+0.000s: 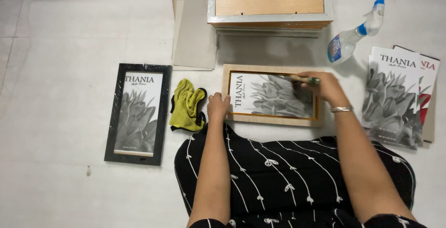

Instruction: Cleaning a picture frame using a brush, spray cleaner, and a cloth.

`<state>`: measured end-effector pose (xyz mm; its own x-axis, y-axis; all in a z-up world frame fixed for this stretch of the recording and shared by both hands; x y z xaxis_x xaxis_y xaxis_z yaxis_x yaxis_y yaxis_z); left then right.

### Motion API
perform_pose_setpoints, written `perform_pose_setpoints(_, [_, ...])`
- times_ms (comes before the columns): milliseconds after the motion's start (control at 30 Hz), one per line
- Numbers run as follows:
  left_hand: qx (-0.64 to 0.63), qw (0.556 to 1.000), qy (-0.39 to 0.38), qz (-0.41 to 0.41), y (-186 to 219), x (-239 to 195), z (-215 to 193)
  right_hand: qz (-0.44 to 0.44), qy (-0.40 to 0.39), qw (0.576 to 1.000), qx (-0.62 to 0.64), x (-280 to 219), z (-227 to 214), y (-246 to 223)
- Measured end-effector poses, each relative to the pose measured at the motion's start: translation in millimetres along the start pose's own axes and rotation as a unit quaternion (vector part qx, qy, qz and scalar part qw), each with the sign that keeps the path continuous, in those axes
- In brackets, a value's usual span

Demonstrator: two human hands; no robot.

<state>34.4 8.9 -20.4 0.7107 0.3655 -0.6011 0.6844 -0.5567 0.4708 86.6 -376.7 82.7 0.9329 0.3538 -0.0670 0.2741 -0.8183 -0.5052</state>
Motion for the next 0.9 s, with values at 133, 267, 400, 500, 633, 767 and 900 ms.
perform_pose_setpoints(133, [0.001, 1.0, 0.003, -0.008, 0.2, -0.7, 0.0, -0.08, -0.002, 0.997, -0.022, 43.2, 42.2, -52.9])
perform_pose_setpoints(267, [-0.002, 1.0, 0.006, -0.005, 2.6, -2.1, -2.8, -0.116, -0.001, 0.992, 0.042, 86.4, 91.1, -115.5])
perform_pose_setpoints(400, [-0.004, 1.0, 0.0, -0.003, 1.0, -0.7, -1.1, -0.115, -0.003, 0.98, 0.162, 110.5, 95.6, -175.7])
perform_pose_setpoints(500, [-0.029, 0.999, -0.008, -0.011, 4.7, -4.7, -6.1, -0.012, 0.012, 0.879, 0.476, 118.3, 91.9, -178.1])
perform_pose_setpoints(633, [-0.05, 0.997, -0.046, -0.035, 23.0, -36.7, -33.0, 0.079, 0.104, 0.934, 0.334, 107.5, 76.7, -174.5])
perform_pose_setpoints(767, [-0.08, 0.993, -0.071, -0.051, 35.7, -57.0, -49.7, 0.167, 0.103, 0.937, 0.289, 74.8, 81.1, -173.3])
perform_pose_setpoints(900, [-0.076, 0.993, -0.078, -0.052, 35.5, -57.7, -50.0, 0.192, 0.053, 0.943, 0.267, 43.8, 91.6, -180.1])
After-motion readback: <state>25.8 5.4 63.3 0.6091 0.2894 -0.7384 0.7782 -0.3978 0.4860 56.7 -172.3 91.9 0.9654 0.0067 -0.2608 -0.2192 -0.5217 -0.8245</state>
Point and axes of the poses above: each hand's wrist, its own x-axis towards the middle knuckle, its own z-axis out of the palm, y = z × x, the point moved 4 cm from there along x, towards the middle knuckle, and after that the axes turned 13 degrees about -z, right-handed, at the moved point
